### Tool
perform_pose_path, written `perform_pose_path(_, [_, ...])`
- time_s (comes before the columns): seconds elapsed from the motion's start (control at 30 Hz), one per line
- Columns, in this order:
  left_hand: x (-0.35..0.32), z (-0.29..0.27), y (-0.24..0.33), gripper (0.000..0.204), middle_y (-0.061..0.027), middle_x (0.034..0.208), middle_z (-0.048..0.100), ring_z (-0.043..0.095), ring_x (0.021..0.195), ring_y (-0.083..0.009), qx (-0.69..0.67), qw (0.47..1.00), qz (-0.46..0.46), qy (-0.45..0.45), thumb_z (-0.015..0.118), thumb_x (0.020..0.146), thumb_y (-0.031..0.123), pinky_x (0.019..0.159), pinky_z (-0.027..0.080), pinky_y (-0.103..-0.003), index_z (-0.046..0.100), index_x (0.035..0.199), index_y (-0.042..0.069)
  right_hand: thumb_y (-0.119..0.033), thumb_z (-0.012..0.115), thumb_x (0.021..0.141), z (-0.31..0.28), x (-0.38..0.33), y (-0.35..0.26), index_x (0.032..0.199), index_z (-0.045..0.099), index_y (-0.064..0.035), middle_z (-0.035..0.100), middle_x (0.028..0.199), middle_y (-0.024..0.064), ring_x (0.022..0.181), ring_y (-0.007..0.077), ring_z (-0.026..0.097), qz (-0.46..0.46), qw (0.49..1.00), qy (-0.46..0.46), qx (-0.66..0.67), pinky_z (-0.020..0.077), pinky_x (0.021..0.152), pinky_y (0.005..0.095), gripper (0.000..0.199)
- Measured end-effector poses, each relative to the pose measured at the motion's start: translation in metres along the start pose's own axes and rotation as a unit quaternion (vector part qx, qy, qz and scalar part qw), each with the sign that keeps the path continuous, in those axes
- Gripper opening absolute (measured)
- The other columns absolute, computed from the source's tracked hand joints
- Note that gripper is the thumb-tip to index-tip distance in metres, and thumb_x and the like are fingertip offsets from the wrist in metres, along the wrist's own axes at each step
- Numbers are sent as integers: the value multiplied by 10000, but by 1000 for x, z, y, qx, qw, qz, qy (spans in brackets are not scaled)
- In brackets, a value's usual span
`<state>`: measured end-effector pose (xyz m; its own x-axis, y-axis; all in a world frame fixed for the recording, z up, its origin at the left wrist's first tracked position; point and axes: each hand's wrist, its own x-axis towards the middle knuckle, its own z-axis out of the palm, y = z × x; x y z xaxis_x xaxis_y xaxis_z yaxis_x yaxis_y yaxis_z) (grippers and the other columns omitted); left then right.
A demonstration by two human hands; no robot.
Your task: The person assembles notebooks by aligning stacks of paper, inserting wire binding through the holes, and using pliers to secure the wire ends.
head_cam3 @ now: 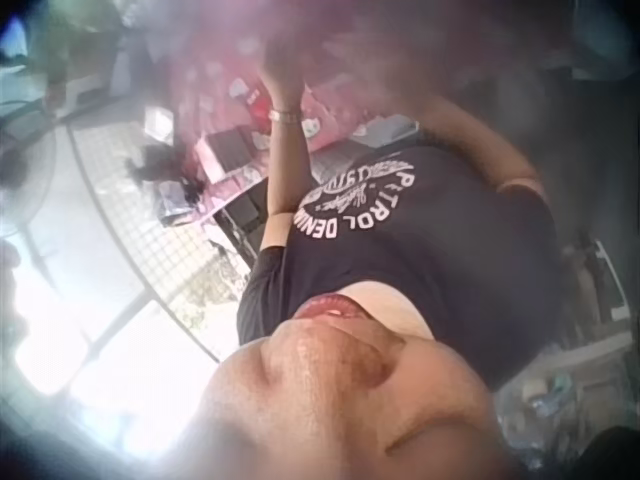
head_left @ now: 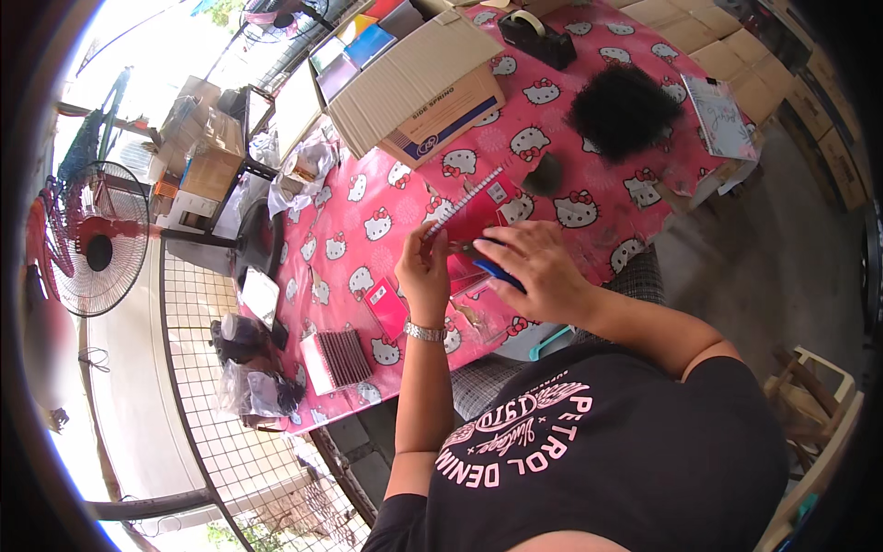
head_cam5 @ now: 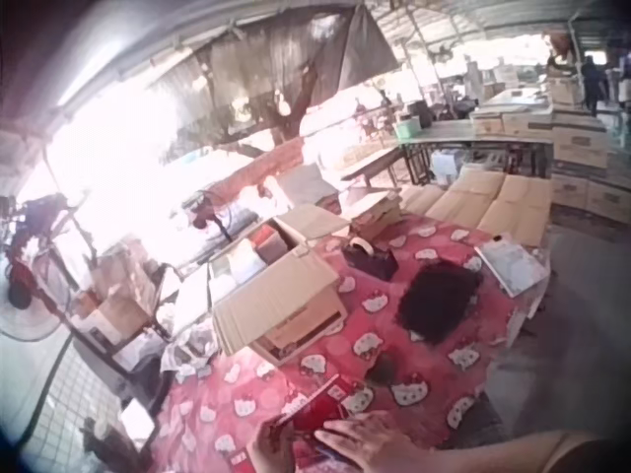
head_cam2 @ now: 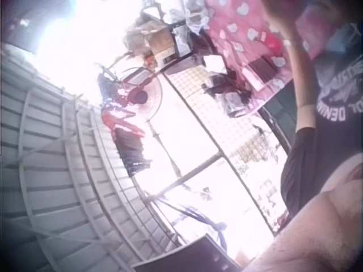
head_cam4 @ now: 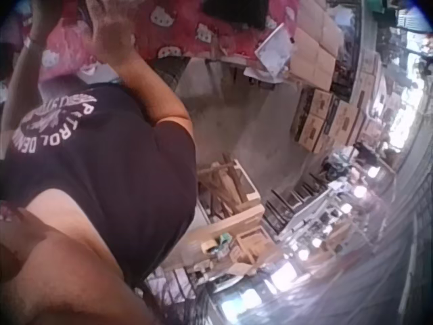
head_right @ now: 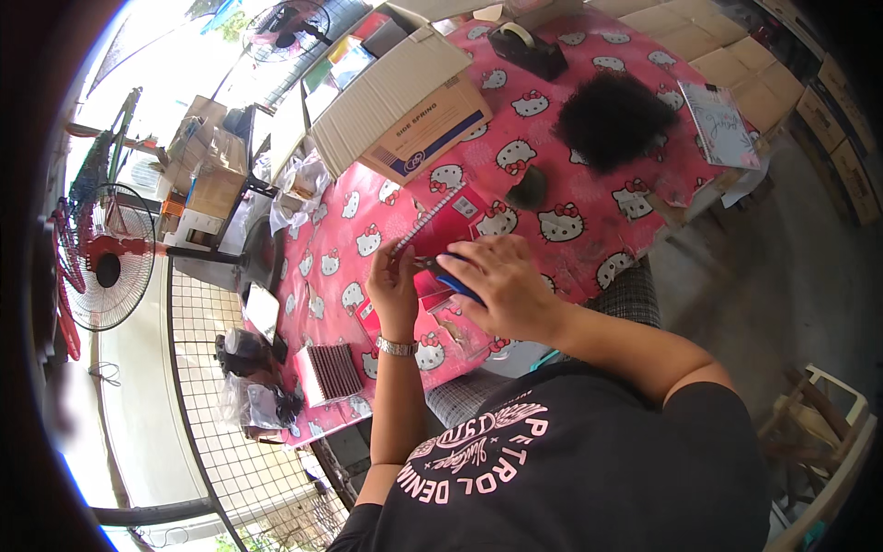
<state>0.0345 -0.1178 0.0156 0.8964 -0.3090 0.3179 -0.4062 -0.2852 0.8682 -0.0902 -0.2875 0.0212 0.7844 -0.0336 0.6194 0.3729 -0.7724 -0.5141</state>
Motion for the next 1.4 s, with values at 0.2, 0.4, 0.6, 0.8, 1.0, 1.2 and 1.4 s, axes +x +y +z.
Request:
perform_pose_path(0.2, [-8,-1,-15,175,-79,968,717,670,850,-107,-44,999,-7,16,588,950,-59,763,553,-255,662,1108,-70,-259,723,822,12,11,-4,1280,620,-89,579,1303,71,1172,242,522,-26,999,8,-30,359,979,464,499])
perform_pose_path(0.4, [-15,6,-22,235,-83,941,720,671,833,-115,-59,993,60,82,621,903,-110,732,549,-255,697,1118,-56,-184,688,870,9,15,-4,1317,606,-51,646,1188,103,1054,258,602,3,996,-18,87,453,902,423,473])
perform_pose_path(0.6, [-11,-18,-3,326,-150,1068,734,724,905,-234,228,935,237,132,691,813,-116,797,575,-324,724,1116,0,-187,646,938,0,22,-8,1351,573,-22,684,1080,176,968,315,662,258,810,-147,506,509,883,386,451])
perform_pose_path(0.8, [-10,-117,-16,152,-116,940,675,607,933,-300,314,919,127,200,564,871,0,853,468,-423,670,980,-4,-214,706,850,-1,-37,92,1256,632,-78,589,1250,171,1181,357,549,206,978,-32,-16,436,1016,474,434])
perform_pose_path(1.0, [1,-173,-121,200,-122,986,690,577,1004,-306,326,913,-242,-30,552,823,104,963,418,-421,718,934,86,-217,707,826,12,-47,151,1143,664,-108,607,1111,145,1093,363,576,168,977,-101,-90,462,948,490,338])
perform_pose_path(1.2, [19,-33,-12,262,-108,1168,640,581,1092,-318,258,953,159,-32,708,815,96,974,455,-422,676,1075,80,-151,591,856,-3,4,281,894,668,-85,641,926,83,920,274,642,189,911,-9,-365,540,778,404,108])
perform_pose_path(1.4, [-21,10,26,261,-69,1098,665,629,976,-282,352,869,257,-234,742,798,108,838,535,-396,667,1047,84,-147,570,873,-5,24,273,945,670,-71,638,974,111,905,277,667,157,921,-47,-352,566,722,391,144])
